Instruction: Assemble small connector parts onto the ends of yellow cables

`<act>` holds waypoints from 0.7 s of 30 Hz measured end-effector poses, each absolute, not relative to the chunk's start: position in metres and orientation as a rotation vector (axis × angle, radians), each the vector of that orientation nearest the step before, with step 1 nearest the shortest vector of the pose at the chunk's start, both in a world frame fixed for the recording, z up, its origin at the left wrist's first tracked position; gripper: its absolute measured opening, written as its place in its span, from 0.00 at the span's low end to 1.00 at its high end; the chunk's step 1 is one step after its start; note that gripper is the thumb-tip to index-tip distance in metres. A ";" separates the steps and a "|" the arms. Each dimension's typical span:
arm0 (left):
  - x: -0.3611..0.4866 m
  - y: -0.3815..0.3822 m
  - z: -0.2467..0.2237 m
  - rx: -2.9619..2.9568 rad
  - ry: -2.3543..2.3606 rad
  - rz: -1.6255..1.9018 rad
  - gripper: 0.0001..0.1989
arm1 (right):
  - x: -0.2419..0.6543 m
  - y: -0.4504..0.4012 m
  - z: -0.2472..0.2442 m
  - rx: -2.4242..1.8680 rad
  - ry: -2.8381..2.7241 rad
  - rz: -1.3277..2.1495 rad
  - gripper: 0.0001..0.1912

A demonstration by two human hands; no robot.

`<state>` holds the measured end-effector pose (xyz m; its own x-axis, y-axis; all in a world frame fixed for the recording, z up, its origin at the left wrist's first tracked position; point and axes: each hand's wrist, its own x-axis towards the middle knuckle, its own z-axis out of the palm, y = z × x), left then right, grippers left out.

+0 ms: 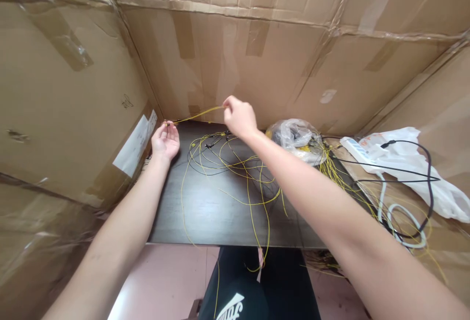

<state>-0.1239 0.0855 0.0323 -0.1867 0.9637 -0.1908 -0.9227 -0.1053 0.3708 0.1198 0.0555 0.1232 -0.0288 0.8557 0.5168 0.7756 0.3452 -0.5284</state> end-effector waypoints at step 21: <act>-0.127 0.086 0.046 0.224 0.642 1.717 0.12 | 0.323 -0.116 0.261 -1.550 -1.426 0.222 0.15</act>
